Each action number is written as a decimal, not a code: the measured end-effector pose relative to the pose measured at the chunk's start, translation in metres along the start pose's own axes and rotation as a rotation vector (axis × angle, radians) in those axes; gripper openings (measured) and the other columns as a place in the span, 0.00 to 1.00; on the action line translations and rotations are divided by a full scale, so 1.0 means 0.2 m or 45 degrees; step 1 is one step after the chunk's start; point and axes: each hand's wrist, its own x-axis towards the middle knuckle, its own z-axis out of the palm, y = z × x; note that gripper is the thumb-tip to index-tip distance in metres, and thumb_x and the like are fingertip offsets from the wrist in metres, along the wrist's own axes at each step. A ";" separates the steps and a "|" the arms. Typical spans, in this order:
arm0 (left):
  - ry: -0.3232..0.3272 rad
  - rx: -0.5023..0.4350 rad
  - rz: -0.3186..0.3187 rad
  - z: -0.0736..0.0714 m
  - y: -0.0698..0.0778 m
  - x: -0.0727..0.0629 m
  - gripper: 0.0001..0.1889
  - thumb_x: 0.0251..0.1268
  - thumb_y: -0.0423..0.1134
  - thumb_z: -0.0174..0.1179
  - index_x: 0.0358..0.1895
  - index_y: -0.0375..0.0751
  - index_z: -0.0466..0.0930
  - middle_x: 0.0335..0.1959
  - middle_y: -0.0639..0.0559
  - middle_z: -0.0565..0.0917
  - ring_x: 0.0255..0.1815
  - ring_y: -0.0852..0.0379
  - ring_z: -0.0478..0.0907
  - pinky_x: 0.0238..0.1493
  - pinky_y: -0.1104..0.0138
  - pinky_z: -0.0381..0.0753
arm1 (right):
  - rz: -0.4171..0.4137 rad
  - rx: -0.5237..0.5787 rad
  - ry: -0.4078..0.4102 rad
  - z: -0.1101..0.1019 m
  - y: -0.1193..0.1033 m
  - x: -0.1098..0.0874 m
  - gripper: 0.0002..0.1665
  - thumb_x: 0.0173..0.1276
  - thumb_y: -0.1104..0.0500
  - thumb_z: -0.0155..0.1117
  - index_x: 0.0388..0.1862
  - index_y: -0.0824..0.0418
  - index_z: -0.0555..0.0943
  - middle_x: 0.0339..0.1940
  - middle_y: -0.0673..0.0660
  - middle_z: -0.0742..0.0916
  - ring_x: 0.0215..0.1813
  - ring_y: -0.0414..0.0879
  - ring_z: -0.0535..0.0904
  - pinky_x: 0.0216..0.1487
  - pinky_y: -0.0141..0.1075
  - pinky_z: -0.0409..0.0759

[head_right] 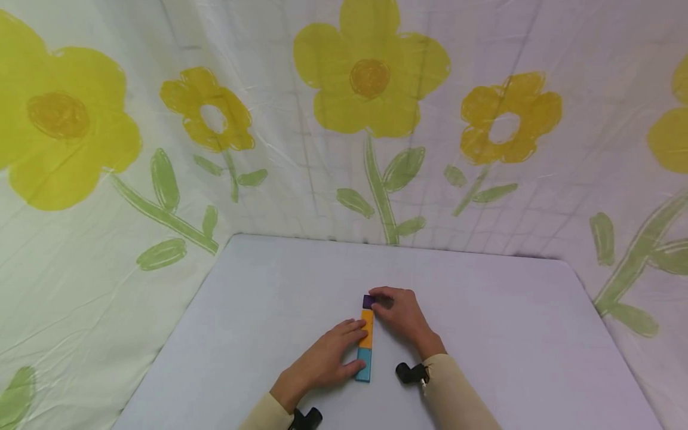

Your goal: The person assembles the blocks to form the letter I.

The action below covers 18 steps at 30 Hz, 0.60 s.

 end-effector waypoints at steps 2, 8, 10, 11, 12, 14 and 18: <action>0.001 -0.011 -0.004 0.00 0.00 0.00 0.31 0.78 0.53 0.67 0.77 0.43 0.78 0.85 0.51 0.71 0.86 0.45 0.68 0.85 0.53 0.71 | -0.001 -0.007 -0.001 0.00 0.00 0.00 0.18 0.72 0.59 0.80 0.59 0.56 0.92 0.56 0.51 0.95 0.60 0.51 0.91 0.66 0.55 0.88; 0.004 -0.011 -0.011 0.00 0.00 0.00 0.31 0.78 0.53 0.67 0.77 0.43 0.78 0.85 0.51 0.71 0.86 0.45 0.67 0.85 0.53 0.71 | -0.012 -0.012 -0.003 0.00 0.00 0.00 0.18 0.71 0.60 0.80 0.59 0.56 0.92 0.56 0.51 0.95 0.60 0.51 0.91 0.66 0.55 0.88; 0.003 -0.017 -0.016 0.00 0.00 0.00 0.31 0.78 0.53 0.67 0.77 0.43 0.78 0.85 0.51 0.71 0.86 0.46 0.67 0.85 0.52 0.71 | -0.016 -0.006 -0.001 0.00 0.00 0.00 0.18 0.71 0.60 0.80 0.59 0.56 0.92 0.56 0.51 0.95 0.60 0.52 0.91 0.66 0.56 0.88; 0.002 -0.016 -0.016 0.00 0.00 0.00 0.31 0.78 0.53 0.67 0.77 0.43 0.78 0.85 0.51 0.71 0.86 0.46 0.67 0.85 0.52 0.71 | -0.019 -0.003 0.001 0.00 0.00 0.00 0.18 0.71 0.60 0.80 0.59 0.56 0.92 0.56 0.51 0.95 0.60 0.52 0.91 0.66 0.56 0.88; 0.001 -0.014 -0.017 0.00 0.00 0.00 0.31 0.78 0.53 0.67 0.77 0.43 0.78 0.85 0.51 0.71 0.86 0.46 0.67 0.85 0.52 0.71 | -0.023 -0.005 0.002 0.00 0.00 0.00 0.18 0.71 0.60 0.80 0.59 0.56 0.92 0.56 0.51 0.95 0.60 0.52 0.91 0.66 0.56 0.88; 0.000 -0.013 -0.018 0.00 0.00 0.00 0.31 0.78 0.53 0.67 0.77 0.43 0.78 0.85 0.51 0.71 0.86 0.46 0.67 0.85 0.52 0.70 | -0.029 0.000 0.006 0.00 0.00 0.00 0.19 0.70 0.60 0.81 0.59 0.56 0.92 0.56 0.51 0.95 0.59 0.52 0.92 0.65 0.56 0.88; -0.002 -0.016 -0.019 0.00 0.00 0.00 0.31 0.79 0.53 0.67 0.78 0.43 0.78 0.85 0.52 0.70 0.86 0.46 0.67 0.85 0.52 0.70 | -0.049 -0.010 0.021 0.01 0.01 0.00 0.19 0.70 0.60 0.81 0.59 0.56 0.92 0.55 0.52 0.95 0.59 0.52 0.92 0.64 0.56 0.89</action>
